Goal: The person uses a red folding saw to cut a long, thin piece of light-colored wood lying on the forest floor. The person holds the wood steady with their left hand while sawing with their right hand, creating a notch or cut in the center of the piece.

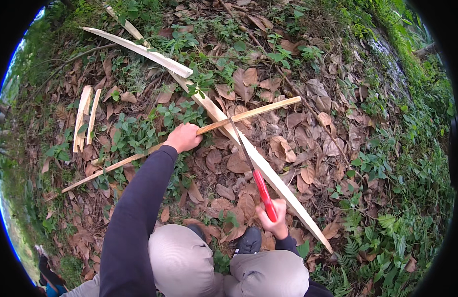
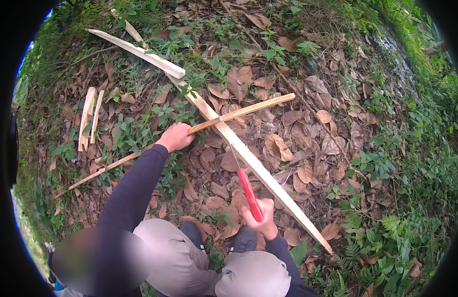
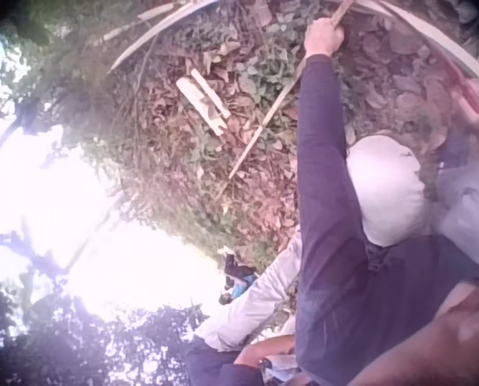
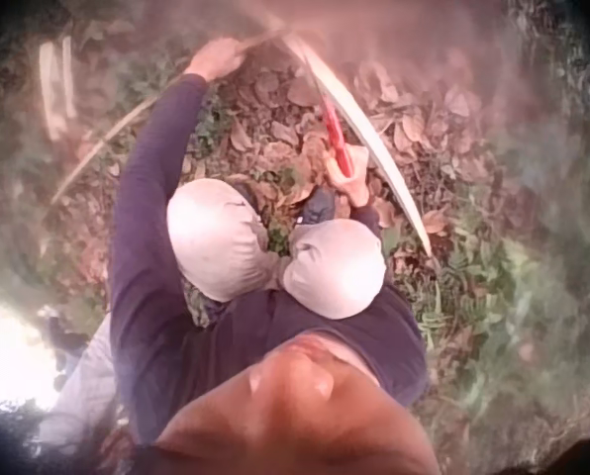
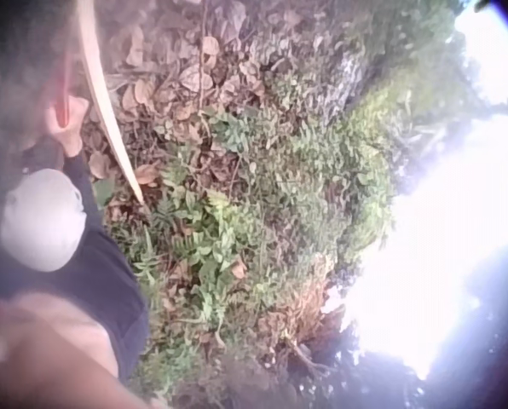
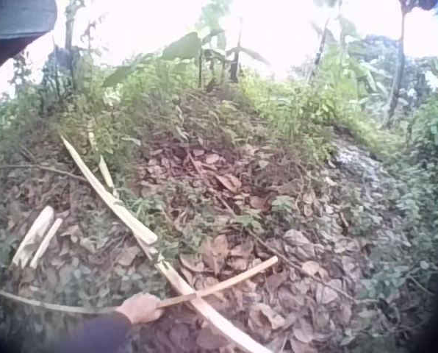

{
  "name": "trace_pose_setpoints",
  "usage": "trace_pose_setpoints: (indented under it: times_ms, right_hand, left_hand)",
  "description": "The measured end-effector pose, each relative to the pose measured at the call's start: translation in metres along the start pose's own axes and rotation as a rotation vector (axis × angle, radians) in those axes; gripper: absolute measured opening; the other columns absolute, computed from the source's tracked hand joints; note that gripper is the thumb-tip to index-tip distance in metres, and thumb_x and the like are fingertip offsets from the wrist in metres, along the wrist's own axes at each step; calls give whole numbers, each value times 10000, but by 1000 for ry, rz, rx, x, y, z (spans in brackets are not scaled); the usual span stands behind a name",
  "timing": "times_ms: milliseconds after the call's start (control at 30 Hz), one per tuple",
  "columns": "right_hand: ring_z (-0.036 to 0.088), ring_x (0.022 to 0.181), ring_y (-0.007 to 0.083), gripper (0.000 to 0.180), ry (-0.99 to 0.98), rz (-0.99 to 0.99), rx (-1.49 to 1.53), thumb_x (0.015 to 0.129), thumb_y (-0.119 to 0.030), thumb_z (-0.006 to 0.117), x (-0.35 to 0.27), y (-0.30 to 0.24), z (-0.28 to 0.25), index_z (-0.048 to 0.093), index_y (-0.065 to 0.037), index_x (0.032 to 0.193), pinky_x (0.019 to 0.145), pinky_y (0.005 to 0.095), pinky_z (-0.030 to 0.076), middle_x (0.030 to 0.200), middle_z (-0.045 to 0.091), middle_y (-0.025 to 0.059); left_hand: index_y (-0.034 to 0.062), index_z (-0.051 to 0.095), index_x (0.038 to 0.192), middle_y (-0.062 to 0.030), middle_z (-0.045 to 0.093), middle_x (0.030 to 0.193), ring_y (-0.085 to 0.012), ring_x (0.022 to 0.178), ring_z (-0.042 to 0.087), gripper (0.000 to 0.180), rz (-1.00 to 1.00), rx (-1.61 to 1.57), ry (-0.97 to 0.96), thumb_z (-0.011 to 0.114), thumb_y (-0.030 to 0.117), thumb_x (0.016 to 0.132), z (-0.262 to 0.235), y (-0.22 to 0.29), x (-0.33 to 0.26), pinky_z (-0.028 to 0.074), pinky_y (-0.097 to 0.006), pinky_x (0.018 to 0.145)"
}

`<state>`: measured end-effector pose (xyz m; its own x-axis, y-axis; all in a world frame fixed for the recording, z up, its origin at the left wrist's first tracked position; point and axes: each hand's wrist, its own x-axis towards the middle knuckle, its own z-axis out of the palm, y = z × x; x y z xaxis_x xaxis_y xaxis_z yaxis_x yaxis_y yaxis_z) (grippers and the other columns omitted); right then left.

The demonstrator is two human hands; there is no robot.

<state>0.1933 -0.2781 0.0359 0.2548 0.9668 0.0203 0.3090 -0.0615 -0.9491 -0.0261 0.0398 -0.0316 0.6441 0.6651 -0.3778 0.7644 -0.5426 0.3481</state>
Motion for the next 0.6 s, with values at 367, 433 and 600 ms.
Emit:
trace_pose_setpoints:
  times_ms: [367,433,600]
  right_hand:
    - [438,363,227,242,-6,-64,5,658,-39,660,-34,-5,-2,445,-80,554,419,351,357,463,386,46]
    - [435,371,214,243,-21,-67,-13,681,-27,652,-33,-15,-6,445,-67,560,419,332,356,468,398,57]
    - [457,381,167,263,51,14,121,746,-81,668,89,-1,57,464,-45,583,426,318,354,465,425,65]
  left_hand:
    - [21,691,931,-236,690,962,-434,939,663,297,-42,-25,-37,626,302,863,-6,4,-2,533,-512,862]
    - [12,687,933,-240,688,980,-432,959,657,299,-50,-41,4,632,295,855,-2,5,-5,521,-514,886]
    - [23,704,969,-256,685,993,-426,961,661,292,-74,0,74,629,282,855,3,-10,-8,518,-509,899]
